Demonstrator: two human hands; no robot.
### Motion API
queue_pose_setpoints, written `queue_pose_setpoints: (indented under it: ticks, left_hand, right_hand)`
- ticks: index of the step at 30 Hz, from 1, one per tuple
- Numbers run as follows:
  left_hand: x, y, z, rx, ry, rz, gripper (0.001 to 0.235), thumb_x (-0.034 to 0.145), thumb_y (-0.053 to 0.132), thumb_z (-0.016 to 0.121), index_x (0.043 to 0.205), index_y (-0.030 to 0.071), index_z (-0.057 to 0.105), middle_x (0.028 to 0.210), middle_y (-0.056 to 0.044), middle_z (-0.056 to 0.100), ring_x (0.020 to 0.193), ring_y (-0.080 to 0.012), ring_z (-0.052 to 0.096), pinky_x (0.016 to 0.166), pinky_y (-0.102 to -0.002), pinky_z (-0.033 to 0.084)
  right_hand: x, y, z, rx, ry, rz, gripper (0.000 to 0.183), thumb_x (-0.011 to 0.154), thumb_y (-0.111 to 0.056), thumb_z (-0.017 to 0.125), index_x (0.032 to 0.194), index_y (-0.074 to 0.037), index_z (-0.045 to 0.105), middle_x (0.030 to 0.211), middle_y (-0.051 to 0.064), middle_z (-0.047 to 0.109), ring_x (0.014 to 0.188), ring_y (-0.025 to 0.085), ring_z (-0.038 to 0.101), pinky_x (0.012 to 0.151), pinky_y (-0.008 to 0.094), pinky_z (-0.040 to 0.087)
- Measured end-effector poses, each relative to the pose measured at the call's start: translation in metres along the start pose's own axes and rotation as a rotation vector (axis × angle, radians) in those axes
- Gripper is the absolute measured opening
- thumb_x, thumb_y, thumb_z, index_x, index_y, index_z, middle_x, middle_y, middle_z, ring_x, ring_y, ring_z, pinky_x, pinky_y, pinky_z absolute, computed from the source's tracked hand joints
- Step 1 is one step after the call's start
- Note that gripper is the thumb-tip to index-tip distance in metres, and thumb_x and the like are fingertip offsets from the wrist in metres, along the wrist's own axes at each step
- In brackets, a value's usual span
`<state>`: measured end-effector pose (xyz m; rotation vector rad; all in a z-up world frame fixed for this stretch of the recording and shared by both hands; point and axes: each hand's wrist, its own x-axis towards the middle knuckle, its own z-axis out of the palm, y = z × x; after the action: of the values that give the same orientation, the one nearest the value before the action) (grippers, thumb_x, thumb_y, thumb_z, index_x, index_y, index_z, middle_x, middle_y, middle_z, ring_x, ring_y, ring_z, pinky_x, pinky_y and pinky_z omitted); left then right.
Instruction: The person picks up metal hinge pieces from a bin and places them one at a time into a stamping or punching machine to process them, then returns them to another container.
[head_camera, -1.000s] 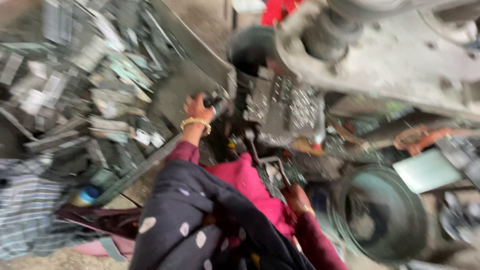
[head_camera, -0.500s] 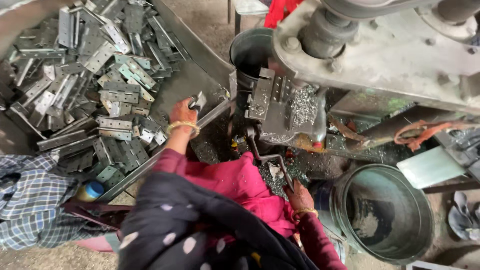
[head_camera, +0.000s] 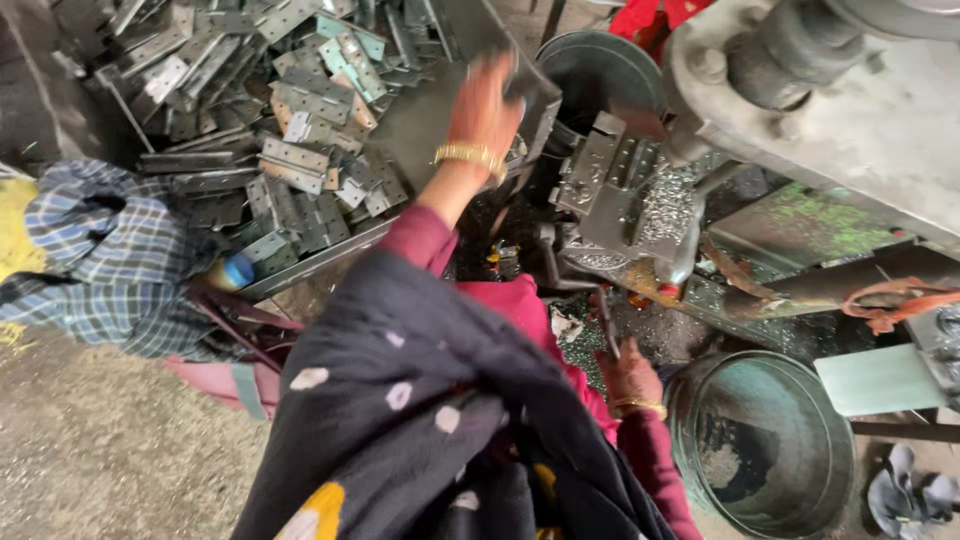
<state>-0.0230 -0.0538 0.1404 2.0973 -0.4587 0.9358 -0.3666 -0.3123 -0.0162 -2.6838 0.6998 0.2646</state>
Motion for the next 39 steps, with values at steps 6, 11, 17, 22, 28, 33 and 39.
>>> queue_pose_setpoints:
  ticks: [6,11,17,22,28,33,39]
  left_hand:
    - [-0.05,-0.149,-0.068,0.537,-0.457,-0.552,0.032,0.1,0.018,0.06,0.13,0.009,0.066,0.128,-0.02,0.067,0.119,-0.0407,0.066,0.097,-0.052,0.056]
    - [-0.022,-0.253,-0.117,0.879,-0.778,-0.455,0.091,0.083,0.042,0.076,0.158,0.013,0.033,0.169,-0.011,0.021,0.155,-0.0363,0.015,0.121,-0.058,0.014]
    - [-0.018,-0.273,-0.108,0.877,-0.705,-0.371,0.092,0.077,0.047,0.081,0.154,0.014,0.043,0.161,-0.015,0.035,0.146,-0.0384,0.031,0.118,-0.055,0.024]
    - [-0.029,-0.286,-0.083,0.83,-0.608,-0.328,0.049,0.092,0.045,0.071,0.118,0.004,0.073,0.131,-0.023,0.063,0.125,-0.0412,0.056,0.104,-0.054,0.042]
    - [-0.076,-0.256,-0.042,0.915,-0.712,0.004,0.022,0.095,0.013,0.057,0.096,0.008,0.079,0.102,-0.017,0.077,0.098,-0.0335,0.074,0.079,-0.048,0.06]
    - [-0.058,-0.213,-0.044,0.805,-0.747,0.061,0.023,0.099,0.011,0.055,0.102,0.007,0.077,0.107,-0.018,0.076,0.102,-0.0362,0.072,0.085,-0.048,0.059]
    - [-0.026,-0.044,0.013,0.201,-0.523,0.009,0.05,0.085,0.006,0.06,0.135,0.01,0.059,0.116,-0.02,0.07,0.109,-0.0417,0.065,0.093,-0.052,0.05]
  right_hand:
    - [-0.024,-0.036,-0.075,-0.176,0.125,-0.051,0.06,0.089,-0.052,0.062,0.138,-0.018,0.053,0.099,0.02,0.075,0.094,0.042,0.072,0.077,0.053,0.055]
    - [-0.015,-0.038,-0.064,-0.28,0.127,0.049,0.063,0.092,-0.053,0.058,0.148,-0.025,0.051,0.098,0.019,0.076,0.092,0.041,0.073,0.077,0.053,0.056]
    - [-0.002,-0.024,-0.042,-0.259,0.122,0.061,0.055,0.092,-0.053,0.058,0.139,-0.023,0.058,0.099,0.021,0.076,0.093,0.044,0.072,0.079,0.055,0.055]
    - [-0.008,-0.03,-0.033,-0.211,0.16,0.046,0.053,0.093,-0.052,0.059,0.135,-0.02,0.061,0.101,0.022,0.075,0.094,0.045,0.071,0.08,0.056,0.055]
    - [-0.012,-0.033,-0.041,-0.195,0.115,0.072,0.051,0.094,-0.05,0.061,0.135,-0.02,0.06,0.1,0.021,0.076,0.094,0.044,0.073,0.079,0.055,0.056]
    - [-0.016,-0.023,-0.04,-0.103,0.099,0.035,0.05,0.09,-0.05,0.062,0.129,-0.019,0.06,0.095,0.019,0.075,0.09,0.043,0.072,0.074,0.055,0.055]
    - [-0.01,-0.011,-0.031,0.011,0.132,-0.008,0.043,0.093,-0.047,0.061,0.121,-0.014,0.061,0.093,0.019,0.074,0.088,0.044,0.07,0.073,0.057,0.053]
